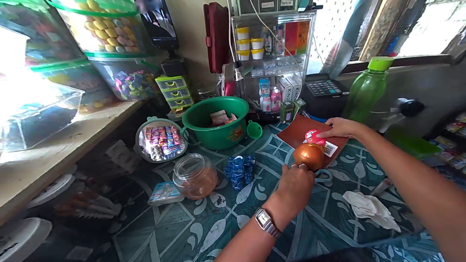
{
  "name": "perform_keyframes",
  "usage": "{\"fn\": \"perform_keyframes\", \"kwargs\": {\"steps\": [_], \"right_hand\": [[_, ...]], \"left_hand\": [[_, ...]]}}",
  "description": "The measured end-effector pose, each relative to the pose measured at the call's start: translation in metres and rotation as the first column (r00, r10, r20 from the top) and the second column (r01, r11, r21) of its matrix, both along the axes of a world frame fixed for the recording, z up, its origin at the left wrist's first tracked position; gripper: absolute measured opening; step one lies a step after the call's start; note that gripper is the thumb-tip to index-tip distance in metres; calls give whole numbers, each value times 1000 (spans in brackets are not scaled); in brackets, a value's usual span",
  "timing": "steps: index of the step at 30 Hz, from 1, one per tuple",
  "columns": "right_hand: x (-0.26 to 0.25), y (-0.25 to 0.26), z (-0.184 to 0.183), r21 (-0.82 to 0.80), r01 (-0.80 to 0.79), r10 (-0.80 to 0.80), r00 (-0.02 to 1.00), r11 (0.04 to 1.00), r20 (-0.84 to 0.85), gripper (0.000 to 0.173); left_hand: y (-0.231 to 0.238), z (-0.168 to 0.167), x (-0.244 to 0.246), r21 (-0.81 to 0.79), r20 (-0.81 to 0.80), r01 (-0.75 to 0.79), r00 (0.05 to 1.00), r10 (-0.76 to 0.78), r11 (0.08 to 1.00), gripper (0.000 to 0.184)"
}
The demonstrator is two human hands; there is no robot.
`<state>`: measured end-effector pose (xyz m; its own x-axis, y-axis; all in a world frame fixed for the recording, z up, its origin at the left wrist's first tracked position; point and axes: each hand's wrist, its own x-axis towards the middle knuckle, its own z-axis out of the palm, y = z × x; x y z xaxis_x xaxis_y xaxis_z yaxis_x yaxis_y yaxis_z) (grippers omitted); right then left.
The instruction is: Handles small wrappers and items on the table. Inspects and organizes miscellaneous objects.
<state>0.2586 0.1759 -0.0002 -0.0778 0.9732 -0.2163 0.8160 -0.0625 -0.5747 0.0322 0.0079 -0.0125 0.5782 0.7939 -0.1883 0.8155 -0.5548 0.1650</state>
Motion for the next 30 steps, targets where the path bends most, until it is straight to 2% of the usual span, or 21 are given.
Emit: {"fn": "perform_keyframes", "kwargs": {"steps": [2,4,6,7,10,11,14,17,20,23,27,30], "right_hand": [[0,-4,3,-13,-33,33,999,999,21,56],[3,-10,10,-82,-49,43,996,995,-72,51],[14,-16,11,-107,-84,50,958,991,-283,33],[20,-20,9,-86,-109,65,912,990,-404,31],[20,-38,-3,-25,-154,104,769,988,-631,48],[17,-43,-8,-37,-146,88,754,989,-651,53],[-10,-59,-12,-6,35,-34,863,999,-504,60],[-17,-76,-3,209,70,14,927,975,-375,61],[-10,-94,23,514,40,79,975,857,-209,59],[1,-114,48,768,44,51,994,639,-100,50],[-4,-131,95,912,202,-120,978,358,-169,53],[-13,-124,128,924,297,-243,940,240,-239,61]], "left_hand": [[0,2,-1,-4,-10,-11,1000,11,1000,31],[0,3,-1,-12,-15,-23,1000,23,1000,32],[0,3,-1,-17,-5,-23,1000,23,1000,31],[0,3,-1,-15,-2,-21,1000,21,1000,31],[-1,2,-3,-4,25,-20,999,20,1000,30],[-1,1,-3,0,33,-18,999,18,1000,30],[0,1,-2,4,35,-17,999,17,1000,28],[2,0,-2,-4,40,-19,999,19,1000,29],[3,0,-1,-14,48,-26,999,27,1000,31],[3,-3,0,2,52,-29,998,29,1000,31],[1,-2,2,16,16,-37,999,37,999,32],[0,-1,1,18,1,-35,999,35,999,32]]}}
